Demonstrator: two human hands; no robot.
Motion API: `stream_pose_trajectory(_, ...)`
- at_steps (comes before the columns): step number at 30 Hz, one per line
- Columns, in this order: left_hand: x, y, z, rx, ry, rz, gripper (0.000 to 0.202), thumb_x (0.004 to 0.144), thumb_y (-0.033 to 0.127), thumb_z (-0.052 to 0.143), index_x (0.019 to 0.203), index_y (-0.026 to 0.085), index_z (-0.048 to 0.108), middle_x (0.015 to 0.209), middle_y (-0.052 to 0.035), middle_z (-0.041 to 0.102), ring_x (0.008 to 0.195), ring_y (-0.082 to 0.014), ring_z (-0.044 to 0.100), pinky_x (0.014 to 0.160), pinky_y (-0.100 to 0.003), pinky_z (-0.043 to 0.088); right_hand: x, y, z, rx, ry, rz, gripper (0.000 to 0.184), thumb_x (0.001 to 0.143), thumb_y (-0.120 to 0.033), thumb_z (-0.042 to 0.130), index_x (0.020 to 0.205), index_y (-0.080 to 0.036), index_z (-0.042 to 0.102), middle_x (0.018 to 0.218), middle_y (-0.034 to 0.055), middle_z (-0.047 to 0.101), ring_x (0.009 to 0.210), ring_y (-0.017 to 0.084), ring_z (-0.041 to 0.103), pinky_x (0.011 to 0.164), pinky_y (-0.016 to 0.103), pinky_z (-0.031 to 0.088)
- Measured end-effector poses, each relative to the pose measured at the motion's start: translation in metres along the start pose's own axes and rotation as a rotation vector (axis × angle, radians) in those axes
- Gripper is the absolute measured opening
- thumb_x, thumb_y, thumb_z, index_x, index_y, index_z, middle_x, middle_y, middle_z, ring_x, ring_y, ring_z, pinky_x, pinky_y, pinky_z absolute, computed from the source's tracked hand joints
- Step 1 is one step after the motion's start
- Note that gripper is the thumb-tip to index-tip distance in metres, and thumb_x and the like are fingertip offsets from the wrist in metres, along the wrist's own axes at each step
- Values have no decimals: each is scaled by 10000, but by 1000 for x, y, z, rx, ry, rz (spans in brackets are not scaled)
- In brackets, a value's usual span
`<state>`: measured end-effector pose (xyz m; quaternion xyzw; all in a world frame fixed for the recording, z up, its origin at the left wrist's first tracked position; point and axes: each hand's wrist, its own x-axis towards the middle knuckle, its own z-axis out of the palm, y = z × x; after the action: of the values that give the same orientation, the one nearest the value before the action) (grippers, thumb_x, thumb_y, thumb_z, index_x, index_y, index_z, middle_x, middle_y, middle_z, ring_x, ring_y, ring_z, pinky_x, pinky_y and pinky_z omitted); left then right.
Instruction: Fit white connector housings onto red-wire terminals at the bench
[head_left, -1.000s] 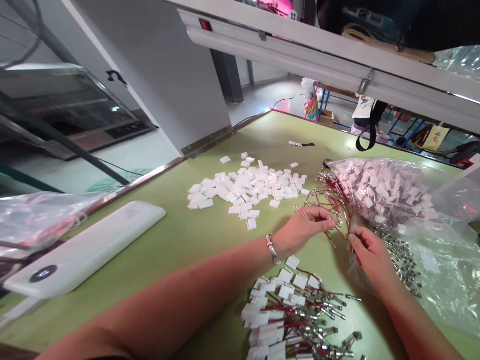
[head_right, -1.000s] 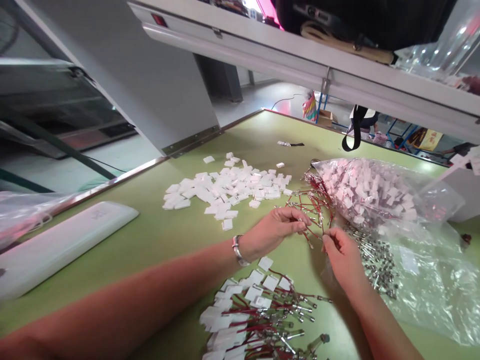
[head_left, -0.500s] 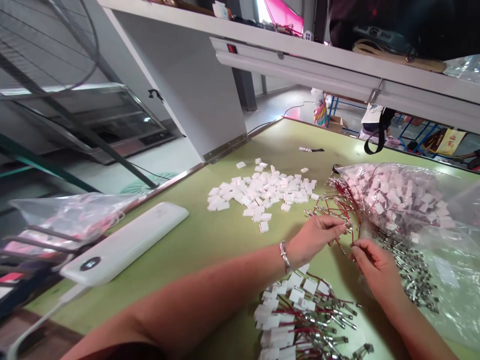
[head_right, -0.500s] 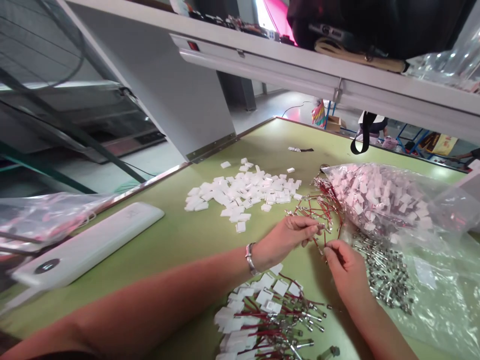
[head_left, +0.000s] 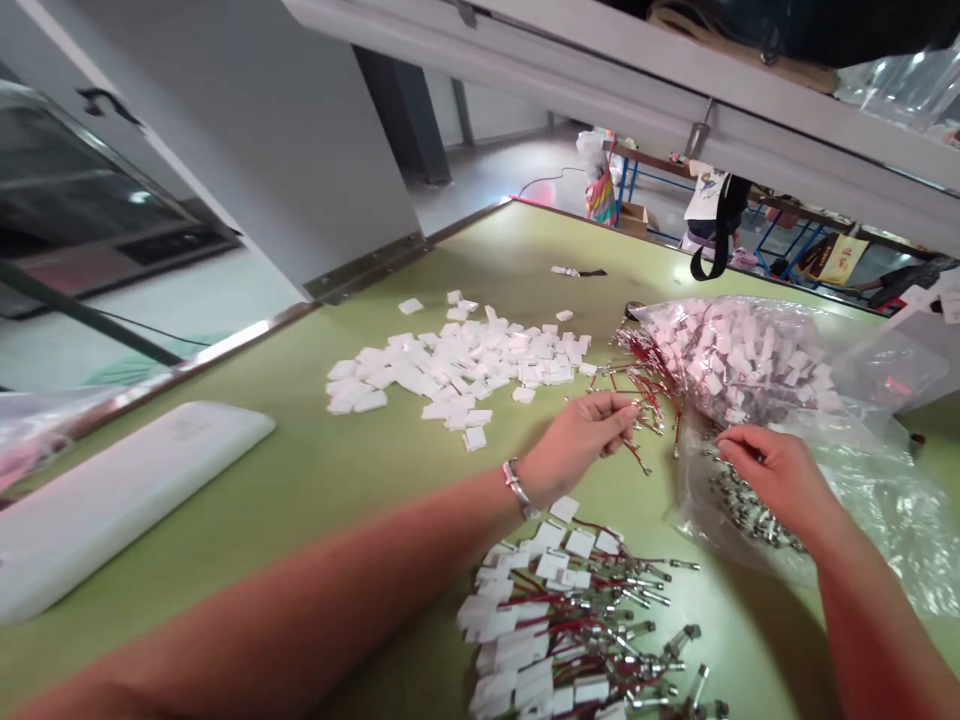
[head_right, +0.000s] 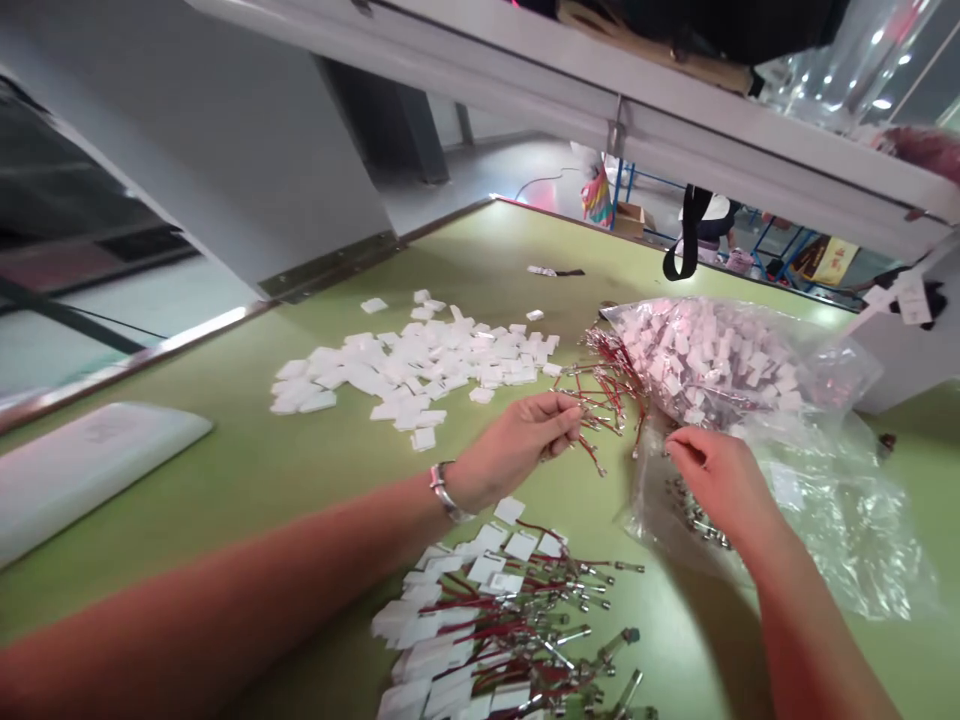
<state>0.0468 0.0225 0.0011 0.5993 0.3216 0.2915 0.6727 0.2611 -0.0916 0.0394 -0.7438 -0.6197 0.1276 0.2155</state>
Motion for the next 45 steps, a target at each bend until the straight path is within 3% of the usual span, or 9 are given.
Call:
stream_pose_trajectory(5, 4, -3, -4, 85, -6, -35, 234, 829, 369, 599, 715, 165, 581, 540, 36, 448, 489, -68, 335, 474, -227, 251, -8, 21, -21, -358, -276, 25, 201, 838, -237, 514, 786, -255, 707, 801, 17, 701, 690, 178, 614, 617, 286, 428)
stream_pose_trajectory(9, 2, -4, -4, 88, -52, -44, 243, 812, 391, 618, 738, 160, 604, 602, 15, 535, 508, -69, 364, 478, -220, 270, -33, 32, -10, -402, -185, -82, 223, 864, -264, 509, 990, -293, 690, 1007, 37, 676, 781, 180, 637, 648, 291, 468)
stream_pose_trajectory(13, 2, -5, -3, 72, -62, -53, 260, 821, 410, 610, 735, 165, 607, 627, 0, 560, 513, -70, 369, 475, -219, 277, -66, 60, -7, -502, -19, -41, 331, 895, -441, 488, 1126, -249, 629, 1157, 78, 624, 760, 190, 648, 662, 336, 507)
stream_pose_trajectory(20, 3, -6, -2, 69, -72, -92, 230, 802, 388, 618, 743, 166, 615, 667, -7, 588, 511, -73, 391, 476, -223, 279, -73, 90, 9, -541, -43, -182, 465, 909, -460, 487, 1261, -167, 568, 1271, 164, 581, 1009, 277, 638, 790, 405, 542)
stream_pose_trajectory(28, 4, -6, -4, 92, -58, -80, 220, 816, 373, 611, 756, 162, 628, 614, 8, 564, 498, -71, 383, 471, -229, 263, -18, 75, 24, -569, -4, -286, 357, 977, -327, 384, 1075, -198, 702, 1106, 111, 683, 907, 207, 658, 785, 335, 529)
stream_pose_trajectory(34, 2, -3, -2, 97, -87, -82, 255, 793, 401, 633, 751, 149, 636, 652, 2, 585, 540, -72, 420, 498, -226, 294, -16, 65, 17, -311, 199, -274, 339, 953, -351, 425, 1024, -214, 727, 1006, 90, 692, 863, 192, 659, 796, 329, 533)
stream_pose_trajectory(37, -1, 0, 1, 83, -126, -100, 265, 774, 403, 651, 743, 140, 640, 607, 20, 548, 542, -74, 414, 513, -231, 305, -17, 44, 21, -130, 275, -268, 314, 935, -359, 463, 1037, -211, 720, 921, 78, 688, 765, 180, 656, 710, 307, 541)
stream_pose_trajectory(41, -3, 1, 3, 89, -178, -67, 244, 777, 375, 646, 738, 134, 657, 614, 18, 554, 541, -72, 398, 519, -240, 299, -13, 1, 38, 21, 173, -307, 294, 940, -293, 452, 1074, -207, 699, 827, 53, 689, 676, 158, 638, 620, 271, 520)
stream_pose_trajectory(45, -3, -1, 3, 62, -185, -43, 218, 783, 344, 648, 762, 129, 675, 636, 8, 582, 565, -76, 422, 549, -246, 320, -6, -26, 58, 36, 207, -353, 273, 925, -261, 464, 1006, -186, 713, 796, 62, 679, 690, 168, 628, 644, 284, 504)
